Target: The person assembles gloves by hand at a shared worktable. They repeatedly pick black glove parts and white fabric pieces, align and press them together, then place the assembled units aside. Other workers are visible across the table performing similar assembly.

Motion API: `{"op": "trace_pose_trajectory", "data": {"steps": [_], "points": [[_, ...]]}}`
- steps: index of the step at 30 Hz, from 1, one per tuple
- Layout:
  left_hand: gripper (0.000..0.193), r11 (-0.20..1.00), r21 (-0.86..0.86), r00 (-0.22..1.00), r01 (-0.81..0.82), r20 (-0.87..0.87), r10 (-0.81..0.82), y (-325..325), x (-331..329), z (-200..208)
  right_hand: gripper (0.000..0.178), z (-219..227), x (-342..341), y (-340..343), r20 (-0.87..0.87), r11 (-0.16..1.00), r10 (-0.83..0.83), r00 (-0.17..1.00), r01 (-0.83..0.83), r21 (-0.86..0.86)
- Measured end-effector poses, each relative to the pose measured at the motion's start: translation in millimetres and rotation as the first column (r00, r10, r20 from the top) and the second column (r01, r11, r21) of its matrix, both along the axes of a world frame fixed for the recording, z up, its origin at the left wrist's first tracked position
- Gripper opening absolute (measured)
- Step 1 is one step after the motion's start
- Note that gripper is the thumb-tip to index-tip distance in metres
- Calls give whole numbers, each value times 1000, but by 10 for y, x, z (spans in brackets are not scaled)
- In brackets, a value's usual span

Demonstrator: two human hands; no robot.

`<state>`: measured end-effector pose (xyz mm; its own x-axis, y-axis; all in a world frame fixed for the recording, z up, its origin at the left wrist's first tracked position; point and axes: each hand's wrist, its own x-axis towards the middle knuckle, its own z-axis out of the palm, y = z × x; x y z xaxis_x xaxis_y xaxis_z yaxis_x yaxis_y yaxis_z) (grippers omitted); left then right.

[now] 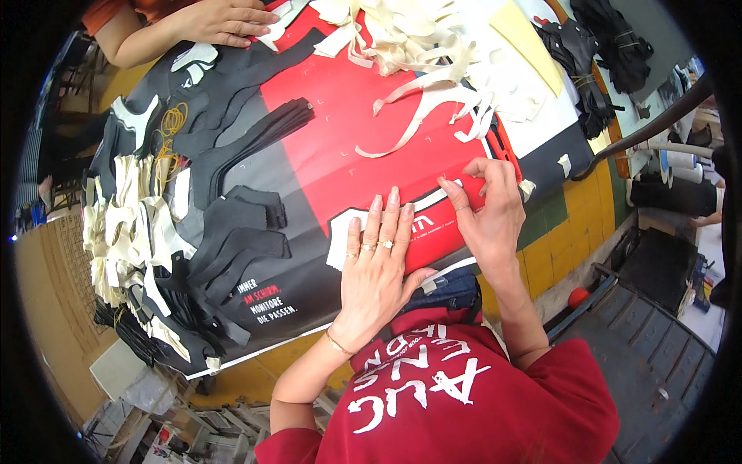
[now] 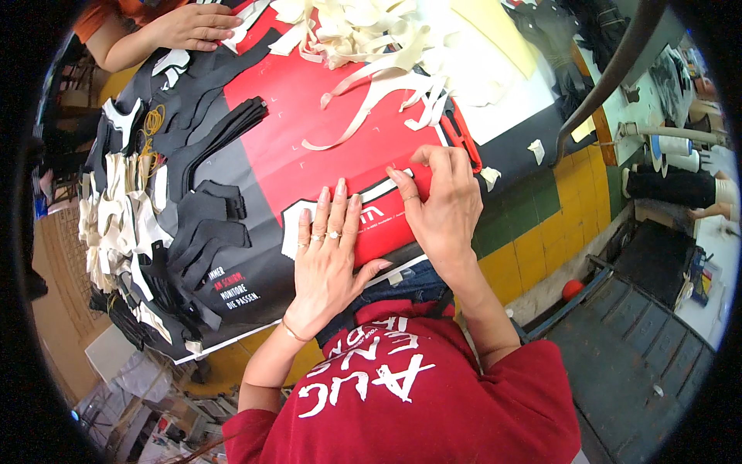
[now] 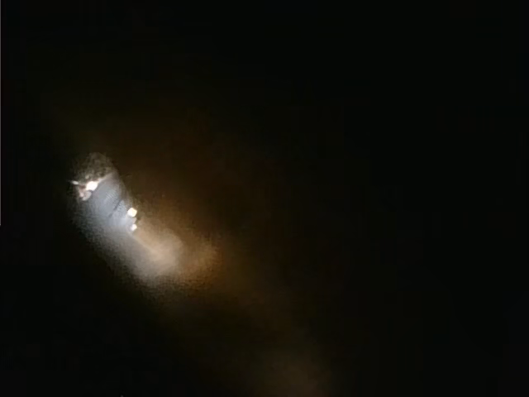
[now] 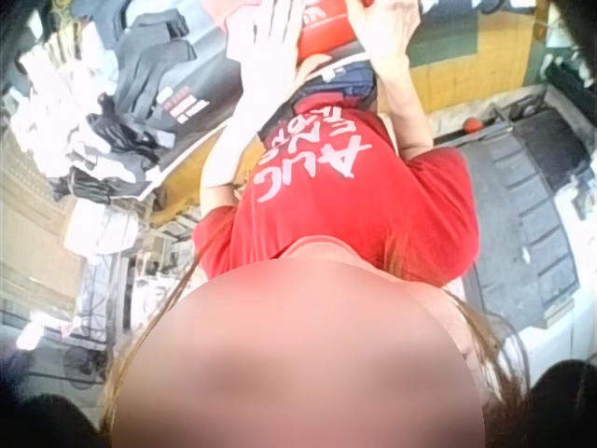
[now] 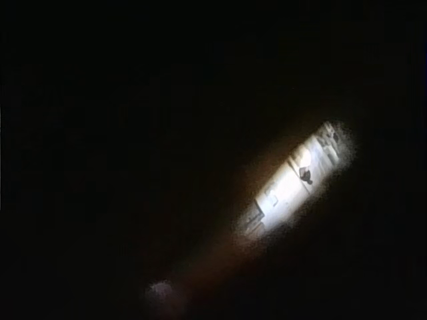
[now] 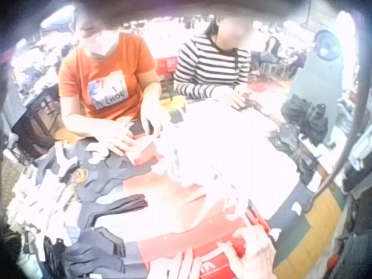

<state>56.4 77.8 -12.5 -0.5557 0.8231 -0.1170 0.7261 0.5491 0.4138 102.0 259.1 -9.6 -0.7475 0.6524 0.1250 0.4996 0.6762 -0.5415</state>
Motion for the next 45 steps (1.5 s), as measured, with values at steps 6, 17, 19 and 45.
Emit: {"op": "trace_pose_trajectory", "data": {"steps": [6,17,19,45], "points": [[100,998,58,997,-9,77,4,-27,-24,-13,32,-197,236,-11,20,858,222,975,-205,471],[69,895,328,946,-301,-12,323,-392,-147,-42,50,-279,430,106,22,824,435,900,-407,393],[60,896,283,926,-343,-58,373,-475,-170,-99,49,-253,391,54,1,825,413,911,-375,423],[40,321,439,121,-839,-424,897,-2578,-910,415,26,216,-480,-349,-86,829,540,837,-511,229]]}}
